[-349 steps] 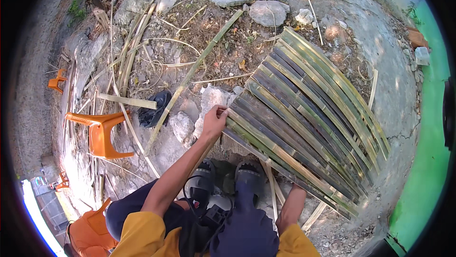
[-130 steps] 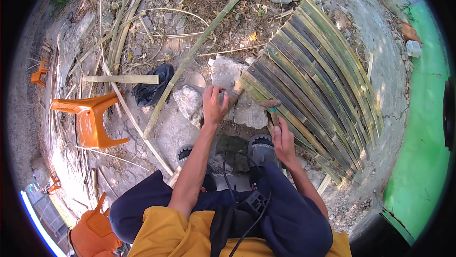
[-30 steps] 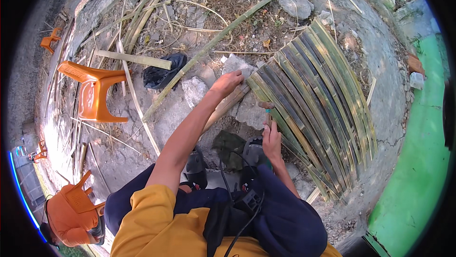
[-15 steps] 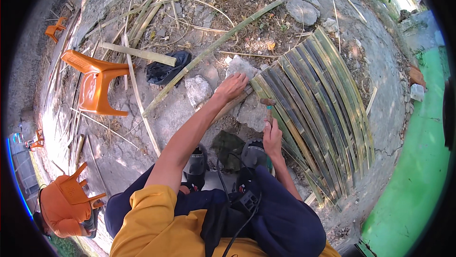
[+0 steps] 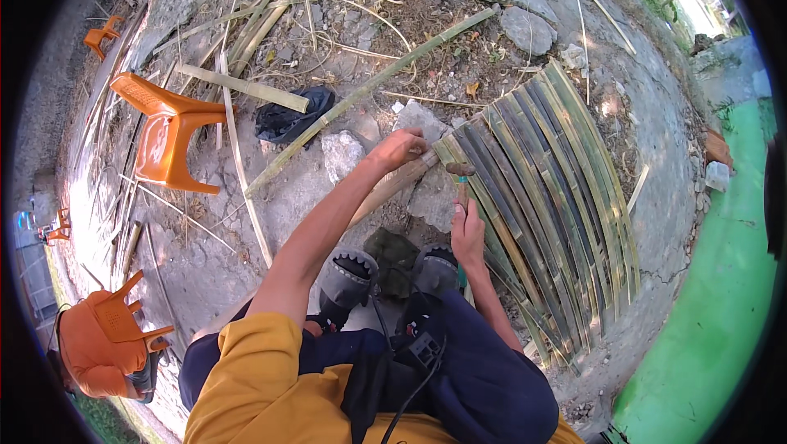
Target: The person constructs a bamboo slatted panel by trimming bamboo strips, arranging the slats side by side across a bamboo support frame, and fastening them in place using a hammer.
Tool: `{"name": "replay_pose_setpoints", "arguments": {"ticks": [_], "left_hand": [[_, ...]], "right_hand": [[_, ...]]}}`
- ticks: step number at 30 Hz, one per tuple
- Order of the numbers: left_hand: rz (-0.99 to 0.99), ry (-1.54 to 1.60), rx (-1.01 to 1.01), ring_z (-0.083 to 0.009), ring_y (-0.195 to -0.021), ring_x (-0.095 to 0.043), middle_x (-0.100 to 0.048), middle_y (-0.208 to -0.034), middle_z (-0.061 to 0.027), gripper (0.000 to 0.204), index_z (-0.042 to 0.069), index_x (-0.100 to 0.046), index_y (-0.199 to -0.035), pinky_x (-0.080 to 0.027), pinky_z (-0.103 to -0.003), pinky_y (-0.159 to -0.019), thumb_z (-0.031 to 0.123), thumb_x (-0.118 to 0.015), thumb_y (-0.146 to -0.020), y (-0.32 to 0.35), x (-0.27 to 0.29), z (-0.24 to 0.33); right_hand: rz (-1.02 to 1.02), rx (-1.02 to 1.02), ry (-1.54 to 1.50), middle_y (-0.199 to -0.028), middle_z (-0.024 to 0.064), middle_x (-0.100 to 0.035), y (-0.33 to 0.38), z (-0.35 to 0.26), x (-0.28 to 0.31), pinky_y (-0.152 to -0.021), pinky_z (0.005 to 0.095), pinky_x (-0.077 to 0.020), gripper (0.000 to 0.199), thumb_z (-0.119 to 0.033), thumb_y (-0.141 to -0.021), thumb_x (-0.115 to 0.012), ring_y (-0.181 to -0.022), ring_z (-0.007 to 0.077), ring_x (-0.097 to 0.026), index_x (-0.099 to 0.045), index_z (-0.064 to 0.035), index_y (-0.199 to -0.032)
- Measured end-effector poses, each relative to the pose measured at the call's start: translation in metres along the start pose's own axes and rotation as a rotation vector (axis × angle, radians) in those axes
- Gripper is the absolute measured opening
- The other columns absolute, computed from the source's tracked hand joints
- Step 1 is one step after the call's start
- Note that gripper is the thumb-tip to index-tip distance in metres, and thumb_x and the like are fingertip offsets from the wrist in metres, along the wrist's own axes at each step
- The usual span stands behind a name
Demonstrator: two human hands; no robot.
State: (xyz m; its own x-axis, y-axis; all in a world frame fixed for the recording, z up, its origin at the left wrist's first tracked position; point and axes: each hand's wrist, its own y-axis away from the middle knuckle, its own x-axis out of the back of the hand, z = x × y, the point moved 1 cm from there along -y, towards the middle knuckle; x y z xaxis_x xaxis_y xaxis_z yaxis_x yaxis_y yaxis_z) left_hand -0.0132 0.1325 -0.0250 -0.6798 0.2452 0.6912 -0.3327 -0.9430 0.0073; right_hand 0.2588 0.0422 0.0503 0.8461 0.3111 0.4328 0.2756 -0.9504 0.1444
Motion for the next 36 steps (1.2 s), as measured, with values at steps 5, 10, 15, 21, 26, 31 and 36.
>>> {"name": "replay_pose_setpoints", "arguments": {"ticks": [5,10,15,21,26,31,36], "left_hand": [[0.096,0.112,-0.046,-0.0348,-0.103,-0.067,-0.068,-0.104,-0.011,0.019,0.006,-0.075,-0.099,-0.055,-0.044,-0.089,0.008,-0.078,-0.08,0.008,-0.008,-0.016],[0.166,0.081,-0.096,-0.0344,-0.101,-0.066,-0.068,-0.099,-0.0111,0.014,0.009,-0.076,-0.092,-0.053,-0.044,-0.088,0.011,-0.077,-0.079,0.006,-0.012,-0.018],[0.146,0.061,-0.08,-0.0331,-0.101,-0.066,-0.067,-0.099,-0.0108,0.013,0.007,-0.075,-0.093,-0.054,-0.044,-0.089,0.01,-0.077,-0.081,0.008,-0.01,-0.016],[0.16,0.006,-0.108,-0.0342,-0.096,-0.065,-0.065,-0.094,-0.011,0.011,0.006,-0.072,-0.093,-0.053,-0.045,-0.086,0.011,-0.072,-0.083,0.007,-0.009,-0.008],[0.205,-0.065,-0.18,-0.0352,-0.094,-0.064,-0.062,-0.094,-0.0118,0.01,0.006,-0.068,-0.093,-0.053,-0.045,-0.084,0.009,-0.071,-0.084,0.005,-0.01,-0.002],[0.215,-0.103,-0.197,-0.0356,-0.093,-0.063,-0.061,-0.094,-0.0117,0.008,0.006,-0.065,-0.092,-0.052,-0.046,-0.083,0.01,-0.068,-0.086,0.005,-0.011,-0.002],[0.209,-0.095,-0.163,-0.0354,-0.095,-0.063,-0.061,-0.096,-0.0113,0.011,0.006,-0.067,-0.095,-0.052,-0.046,-0.085,0.01,-0.069,-0.085,0.013,-0.006,-0.004]], "right_hand": [[0.01,-0.023,-0.037,-0.077,0.0206,-0.063,0.001,0.005,-0.009,-0.063,0.0485,-0.0451,0.025,-0.019,-0.111,-0.047,-0.067,0.0373,-0.063,-0.06,0.0019,-0.117],[0.006,-0.009,0.001,-0.076,0.0173,-0.063,0.004,0.009,-0.014,-0.063,0.0453,-0.0467,0.026,-0.022,-0.11,-0.05,-0.067,0.0315,-0.063,-0.06,0.0008,-0.116],[0.049,0.0,0.03,-0.077,0.0206,-0.068,0.004,-0.014,-0.023,-0.066,0.0473,-0.0506,0.027,-0.025,-0.101,-0.066,-0.069,0.0352,-0.069,-0.062,0.0017,-0.105],[-0.037,-0.033,-0.062,-0.086,0.0184,-0.073,-0.015,-0.01,-0.051,-0.067,0.0434,-0.0552,0.029,-0.02,-0.094,-0.075,-0.076,0.0298,-0.074,-0.058,0.0011,-0.104],[0.063,-0.14,-0.298,-0.096,0.0192,-0.075,-0.042,-0.009,-0.075,-0.068,0.0429,-0.0583,0.038,-0.017,-0.092,-0.078,-0.079,0.0299,-0.076,-0.053,0.003,-0.112],[0.062,-0.203,-0.129,-0.095,0.0208,-0.075,-0.053,-0.002,-0.086,-0.064,0.0407,-0.0584,0.046,-0.016,-0.089,-0.082,-0.074,0.0297,-0.077,-0.05,0.0047,-0.114],[0.09,-0.279,-0.317,-0.093,0.0172,-0.073,-0.05,-0.017,-0.099,-0.063,0.0375,-0.0582,0.048,-0.01,-0.087,-0.084,-0.073,0.0236,-0.075,-0.049,0.0048,-0.117]]}}
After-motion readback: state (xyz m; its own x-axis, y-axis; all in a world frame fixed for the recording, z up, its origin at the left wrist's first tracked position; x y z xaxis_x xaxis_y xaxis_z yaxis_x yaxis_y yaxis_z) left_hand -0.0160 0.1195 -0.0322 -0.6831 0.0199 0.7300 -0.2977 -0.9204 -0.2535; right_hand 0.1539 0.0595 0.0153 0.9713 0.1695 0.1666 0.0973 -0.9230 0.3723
